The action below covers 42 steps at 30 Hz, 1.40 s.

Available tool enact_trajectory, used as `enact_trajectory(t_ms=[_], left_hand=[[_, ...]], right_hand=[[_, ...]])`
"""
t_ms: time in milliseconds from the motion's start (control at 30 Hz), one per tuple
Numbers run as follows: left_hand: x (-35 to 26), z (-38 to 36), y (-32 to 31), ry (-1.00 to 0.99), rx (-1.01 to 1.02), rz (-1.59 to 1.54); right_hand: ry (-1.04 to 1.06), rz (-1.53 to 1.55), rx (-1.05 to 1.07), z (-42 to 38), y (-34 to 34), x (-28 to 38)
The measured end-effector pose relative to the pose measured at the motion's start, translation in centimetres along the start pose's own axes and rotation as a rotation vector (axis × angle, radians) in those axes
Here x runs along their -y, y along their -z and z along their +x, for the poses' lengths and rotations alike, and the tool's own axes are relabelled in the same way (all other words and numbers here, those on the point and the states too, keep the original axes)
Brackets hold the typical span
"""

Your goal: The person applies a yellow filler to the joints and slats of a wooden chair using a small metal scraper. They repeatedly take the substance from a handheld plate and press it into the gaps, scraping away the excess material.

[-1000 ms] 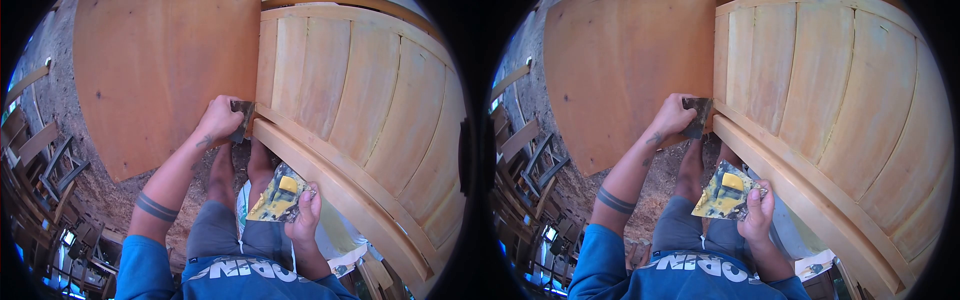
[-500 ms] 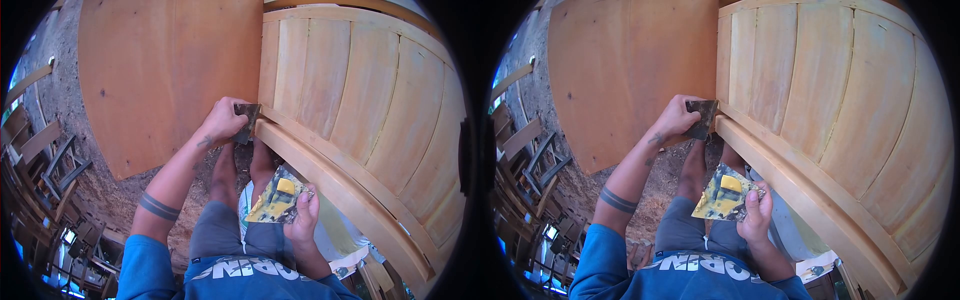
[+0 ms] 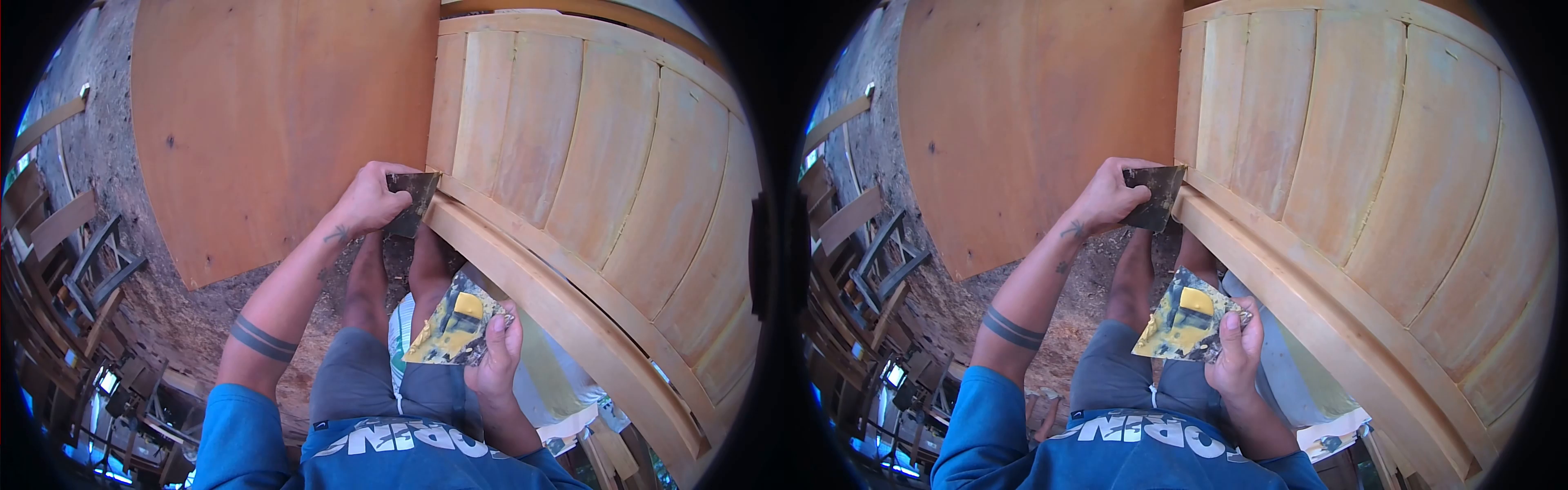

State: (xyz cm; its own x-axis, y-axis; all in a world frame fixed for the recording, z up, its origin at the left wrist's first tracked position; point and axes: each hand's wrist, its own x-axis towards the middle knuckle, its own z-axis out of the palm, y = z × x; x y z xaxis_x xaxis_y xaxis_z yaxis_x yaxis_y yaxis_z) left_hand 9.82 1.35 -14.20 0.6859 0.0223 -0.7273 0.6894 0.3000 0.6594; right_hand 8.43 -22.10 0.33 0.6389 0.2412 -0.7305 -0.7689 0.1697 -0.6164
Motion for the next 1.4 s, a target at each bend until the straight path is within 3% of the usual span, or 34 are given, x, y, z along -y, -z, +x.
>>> enact_trajectory(t_ms=[167, 267, 433, 533, 767, 900, 1033, 1100, 1200, 1400], left_hand=[[-1.1, -1.6, -0.1, -0.149, -0.002, 0.170], [-0.9, -4.5, 0.2, -0.043, -0.164, 0.048], [-2.2, -13.3, -0.3, -0.309, -0.192, 0.301], [-1.7, -16.6, -0.9, -0.614, -0.268, 0.396], [-2.1, -19.1, -0.9, -0.828, -0.240, 0.621], [1.4, -17.4, -0.5, -0.699, -0.228, 0.784], [0.3, -13.5, -1.3, -0.183, -0.257, 0.428], [1.5, -9.5, -1.8, -0.246, -0.316, 0.305], [1.7, -4.5, -2.2, -0.086, -0.353, 0.195], [1.9, -1.8, -3.1, -0.028, -0.347, 0.130]], right_hand=[[0.024, -0.026, -0.037, 0.0, 0.0, 0.1], [0.021, -0.035, -0.064, 0.1, -0.3, 0.8], [0.030, -0.026, -0.054, 0.7, -1.1, 1.1], [0.004, 0.033, -0.098, 1.2, -2.3, 1.1], [-0.052, 0.126, -0.091, 2.0, -4.4, 1.6], [-0.007, 0.108, -0.127, 2.1, -4.4, 1.9], [0.090, 0.018, -0.105, 1.9, -2.9, 1.7], [0.056, 0.015, -0.110, 1.7, -2.3, 1.1], [0.024, 0.018, -0.130, 1.3, -2.6, 1.1], [0.020, 0.031, -0.102, 1.1, -1.8, 1.0]])
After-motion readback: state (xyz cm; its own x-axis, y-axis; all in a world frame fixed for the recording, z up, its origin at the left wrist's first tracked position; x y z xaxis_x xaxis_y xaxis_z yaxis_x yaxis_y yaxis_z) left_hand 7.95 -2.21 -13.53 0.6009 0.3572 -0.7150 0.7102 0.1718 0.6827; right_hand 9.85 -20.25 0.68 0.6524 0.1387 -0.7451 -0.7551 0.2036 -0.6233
